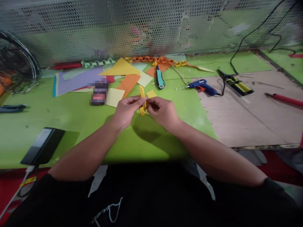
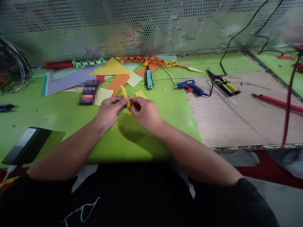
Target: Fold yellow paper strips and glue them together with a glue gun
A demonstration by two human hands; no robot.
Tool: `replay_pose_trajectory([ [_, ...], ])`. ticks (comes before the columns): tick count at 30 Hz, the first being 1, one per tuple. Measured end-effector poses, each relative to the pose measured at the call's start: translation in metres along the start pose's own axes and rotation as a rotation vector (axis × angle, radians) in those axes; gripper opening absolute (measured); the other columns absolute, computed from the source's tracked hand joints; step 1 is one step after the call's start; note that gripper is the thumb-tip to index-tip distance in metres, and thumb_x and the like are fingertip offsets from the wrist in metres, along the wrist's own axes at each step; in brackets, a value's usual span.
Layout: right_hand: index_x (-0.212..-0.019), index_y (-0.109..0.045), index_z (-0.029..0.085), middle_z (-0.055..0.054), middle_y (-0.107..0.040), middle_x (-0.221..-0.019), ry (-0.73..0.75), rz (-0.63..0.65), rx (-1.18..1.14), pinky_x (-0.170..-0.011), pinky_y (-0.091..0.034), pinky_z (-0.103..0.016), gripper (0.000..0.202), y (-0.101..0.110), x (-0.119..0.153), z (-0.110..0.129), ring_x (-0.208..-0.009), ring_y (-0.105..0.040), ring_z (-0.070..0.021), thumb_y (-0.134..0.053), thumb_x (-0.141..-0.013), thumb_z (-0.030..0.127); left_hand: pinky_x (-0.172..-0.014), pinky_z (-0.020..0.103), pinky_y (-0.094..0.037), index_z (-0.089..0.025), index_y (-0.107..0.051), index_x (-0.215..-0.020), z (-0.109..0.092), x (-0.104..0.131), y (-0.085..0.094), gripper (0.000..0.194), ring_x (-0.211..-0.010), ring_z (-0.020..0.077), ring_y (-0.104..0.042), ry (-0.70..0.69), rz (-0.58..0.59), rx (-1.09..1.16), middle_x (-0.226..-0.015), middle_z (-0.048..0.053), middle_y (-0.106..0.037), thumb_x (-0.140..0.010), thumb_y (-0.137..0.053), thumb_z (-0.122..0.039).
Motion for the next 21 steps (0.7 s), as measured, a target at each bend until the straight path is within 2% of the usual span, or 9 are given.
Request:
replay_pose_trajectory([
  [3, -0.101, -0.080, 0.026, -0.010, -0.084, -0.100, 0.051, -0.028, 0.163, -0.085, -0.058, -0.047, 0.008, -0.002, 0.002, 0.003, -0.088, -0.076, -0.0285, -0.073, -0.096, 0.028, -0.104, 0.034, -0.064, -0.021, -0.092, -0.093, 0.004, 0.000, 0.000, 0.032, -0.095, 0.0170, -0.082, -0.011, -0.047, 0.004, -0.100, 0.006, -0.089, -0.071, -0.108, -0.038],
  [6, -0.096, -0.078, 0.025, -0.010, -0.083, -0.098, 0.037, -0.064, 0.177, -0.083, -0.057, -0.046, 0.004, 0.000, -0.001, 0.003, -0.086, -0.074, -0.0279, -0.076, -0.095, 0.028, -0.106, 0.035, -0.064, -0.021, -0.092, -0.095, 0.005, 0.000, -0.001, 0.031, -0.098, 0.0172, -0.082, -0.012, -0.034, 0.003, -0.104, 0.007, -0.089, -0.073, -0.107, -0.037],
  [8, -0.091, -0.079, 0.025, -0.009, -0.082, -0.093, -0.017, -0.095, 0.079, -0.080, -0.057, -0.043, 0.001, 0.005, -0.006, 0.003, -0.083, -0.072, -0.0255, -0.079, -0.091, 0.026, -0.107, 0.037, -0.065, -0.020, -0.092, -0.098, 0.002, 0.000, 0.000, 0.032, -0.100, 0.0186, -0.083, -0.009, -0.018, 0.019, -0.108, 0.008, -0.089, -0.076, -0.106, -0.038],
  [11, -0.087, -0.083, 0.024, -0.006, -0.080, -0.087, -0.161, -0.133, -0.250, -0.075, -0.058, -0.038, 0.005, 0.013, -0.014, 0.000, -0.077, -0.070, -0.0206, -0.084, -0.087, 0.028, -0.102, 0.039, -0.067, -0.019, -0.090, -0.097, -0.001, -0.002, 0.004, 0.035, -0.097, 0.0195, -0.083, -0.019, -0.065, 0.045, -0.105, 0.008, -0.088, -0.074, -0.107, -0.040],
  [13, -0.089, -0.085, 0.023, -0.004, -0.081, -0.087, -0.248, -0.096, -0.494, -0.076, -0.061, -0.037, 0.014, 0.014, -0.017, 0.000, -0.075, -0.069, -0.0176, -0.090, -0.083, 0.034, -0.097, 0.040, -0.068, -0.019, -0.089, -0.095, -0.002, -0.004, 0.007, 0.038, -0.091, 0.0190, -0.082, -0.025, -0.097, 0.024, -0.101, 0.007, -0.087, -0.072, -0.108, -0.042],
  [15, -0.090, -0.087, 0.024, -0.003, -0.081, -0.087, -0.285, -0.030, -0.645, -0.079, -0.064, -0.036, 0.024, 0.011, -0.017, 0.001, -0.074, -0.069, -0.0159, -0.098, -0.076, 0.041, -0.093, 0.040, -0.068, -0.018, -0.089, -0.095, -0.002, -0.005, 0.007, 0.039, -0.085, 0.0187, -0.081, -0.016, -0.092, -0.011, -0.098, 0.007, -0.087, -0.071, -0.108, -0.044],
  [17, -0.090, -0.087, 0.025, -0.002, -0.082, -0.087, -0.276, 0.016, -0.689, -0.080, -0.065, -0.036, 0.031, 0.007, -0.015, 0.003, -0.075, -0.070, -0.0155, -0.103, -0.072, 0.046, -0.091, 0.041, -0.069, -0.018, -0.089, -0.094, 0.000, -0.003, 0.005, 0.041, -0.082, 0.0191, -0.080, 0.001, -0.057, -0.028, -0.095, 0.007, -0.086, -0.071, -0.107, -0.046],
  [21, -0.095, -0.088, 0.025, -0.003, -0.085, -0.092, -0.219, -0.012, -0.654, -0.081, -0.066, -0.036, 0.034, 0.002, -0.011, 0.003, -0.079, -0.073, -0.0163, -0.103, -0.075, 0.048, -0.087, 0.041, -0.069, -0.018, -0.089, -0.092, 0.001, 0.001, 0.000, 0.040, -0.077, 0.0196, -0.080, 0.027, -0.004, -0.010, -0.087, 0.006, -0.084, -0.069, -0.108, -0.046],
])
Point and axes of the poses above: each hand's wrist, its own x-axis away from the middle knuckle, its own y-axis out of the back of the hand, z = x × y, the point moved 1 cm from there along -x, towards the middle knuckle
